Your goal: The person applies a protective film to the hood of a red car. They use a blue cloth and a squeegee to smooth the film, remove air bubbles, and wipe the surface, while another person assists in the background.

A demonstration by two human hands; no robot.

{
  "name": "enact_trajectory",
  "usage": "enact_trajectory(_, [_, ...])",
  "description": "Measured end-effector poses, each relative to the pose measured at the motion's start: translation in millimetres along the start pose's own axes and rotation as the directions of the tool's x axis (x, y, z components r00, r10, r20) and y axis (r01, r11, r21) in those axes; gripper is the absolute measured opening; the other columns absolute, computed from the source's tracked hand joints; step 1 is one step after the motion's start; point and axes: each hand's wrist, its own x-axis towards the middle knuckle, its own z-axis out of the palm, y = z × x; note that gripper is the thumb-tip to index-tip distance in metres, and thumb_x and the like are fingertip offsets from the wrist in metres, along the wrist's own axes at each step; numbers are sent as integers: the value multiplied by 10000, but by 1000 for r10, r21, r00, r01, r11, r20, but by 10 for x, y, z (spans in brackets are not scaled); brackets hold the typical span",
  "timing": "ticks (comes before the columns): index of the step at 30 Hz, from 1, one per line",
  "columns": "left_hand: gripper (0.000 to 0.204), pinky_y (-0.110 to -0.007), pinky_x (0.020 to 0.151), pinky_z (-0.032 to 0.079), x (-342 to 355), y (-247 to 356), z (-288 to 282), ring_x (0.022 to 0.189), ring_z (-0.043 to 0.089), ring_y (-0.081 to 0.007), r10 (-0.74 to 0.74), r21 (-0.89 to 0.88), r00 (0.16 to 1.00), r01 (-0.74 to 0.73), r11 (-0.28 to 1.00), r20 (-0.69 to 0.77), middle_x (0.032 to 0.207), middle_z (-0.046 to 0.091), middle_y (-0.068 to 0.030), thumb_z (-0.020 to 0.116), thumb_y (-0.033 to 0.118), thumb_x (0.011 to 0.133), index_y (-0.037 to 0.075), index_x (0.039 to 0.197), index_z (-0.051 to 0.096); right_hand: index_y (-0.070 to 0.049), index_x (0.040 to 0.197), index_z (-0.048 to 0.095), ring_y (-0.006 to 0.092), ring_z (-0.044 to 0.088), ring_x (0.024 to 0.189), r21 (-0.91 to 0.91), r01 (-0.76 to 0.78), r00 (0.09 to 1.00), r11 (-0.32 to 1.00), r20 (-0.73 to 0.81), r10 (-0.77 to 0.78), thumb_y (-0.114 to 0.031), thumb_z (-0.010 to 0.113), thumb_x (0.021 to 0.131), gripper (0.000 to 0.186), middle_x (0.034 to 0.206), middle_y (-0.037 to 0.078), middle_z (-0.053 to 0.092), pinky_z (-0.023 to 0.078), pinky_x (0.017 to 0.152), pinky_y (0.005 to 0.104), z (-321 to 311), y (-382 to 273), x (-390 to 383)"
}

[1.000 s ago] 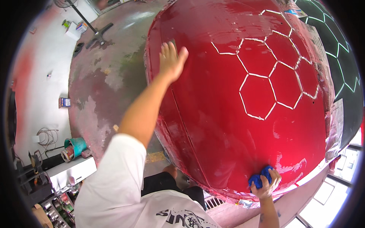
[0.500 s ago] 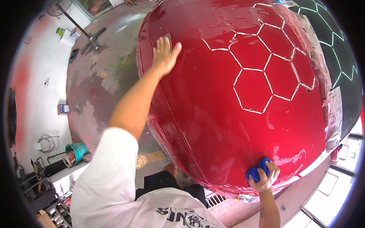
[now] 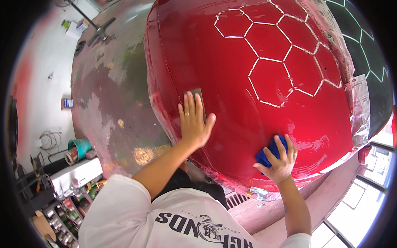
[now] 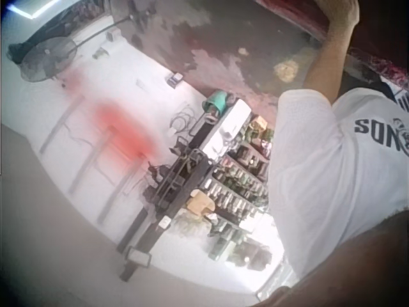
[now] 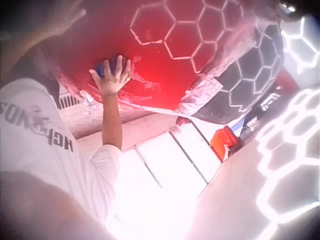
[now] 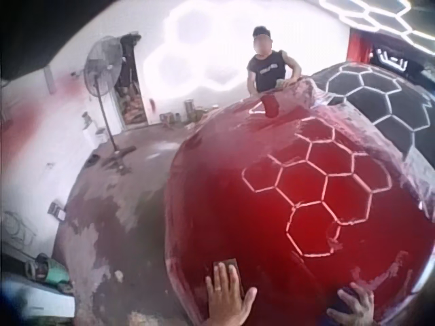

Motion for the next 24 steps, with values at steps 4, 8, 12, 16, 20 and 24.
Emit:
enact_trajectory(4, [908, -632, 1396, 74, -48, 6, 105, 1740, 86, -482, -15, -5, 995, 15, 1000, -95, 1855, 115, -339, 331, 653, 1183, 18, 1809, 162, -203, 971, 825, 365, 672, 1271, 51, 181, 981, 982, -78, -176, -464, 937, 792, 336, 1304, 48, 758, 518, 1011, 548, 191, 31, 272])
enact_trajectory(8, [883, -622, 1392, 130, -501, 406, 274, 1722, 148, -504, -48, -14, 985, 46, 999, -168, 1830, 180, -364, 381, 606, 1186, -19, 1787, 216, -202, 950, 818, 274, 691, 1093, 73, 111, 988, 991, -113, -103, -395, 919, 782, 276, 1101, 8, 737, 566, 960, 482, 392, -125, 1145])
enact_trajectory(12, [930, -644, 1367, 210, -1444, 1192, 538, 1683, 224, -560, -28, -63, 980, 16, 998, -199, 1801, 207, -407, 532, 532, 1141, -129, 1731, 248, -196, 990, 822, 266, 689, 1077, 43, 8, 999, 999, -47, -6, -378, 899, 787, 283, 1085, 14, 725, 583, 968, 490, 510, -143, 1450])
enact_trajectory(16, [965, -655, 1379, 160, -2070, 1429, 611, 1700, 168, -564, -10, -61, 999, 7, 998, -42, 1808, 176, -411, 533, 551, 1135, -125, 1743, 212, -180, 984, 805, 285, 682, 1100, 68, 70, 996, 995, -67, -66, -366, 904, 772, 299, 1128, 30, 721, 574, 964, 501, 248, 30, 855])
enact_trajectory(20, [990, -609, 1411, 80, -1178, 1026, 396, 1734, 68, -515, 81, -120, 992, -92, 989, -97, 1841, 85, -381, 480, 575, 1148, -118, 1760, 129, -125, 965, 779, 340, 697, 1118, 77, -19, 997, 997, -71, 25, -264, 899, 731, 297, 1153, 66, 732, 560, 935, 531, -309, 677, -525])
enact_trajectory(24, [1020, -536, 1427, 71, 625, 283, -77, 1749, 64, -454, -50, -73, 983, 37, 997, -179, 1855, 89, -350, 319, 694, 1166, -111, 1763, 132, -90, 853, 747, 407, 689, 1137, 78, -57, 987, 995, -144, 68, -169, 871, 724, 196, 1189, 138, 741, 545, 937, 556, -498, 1159, -1369])
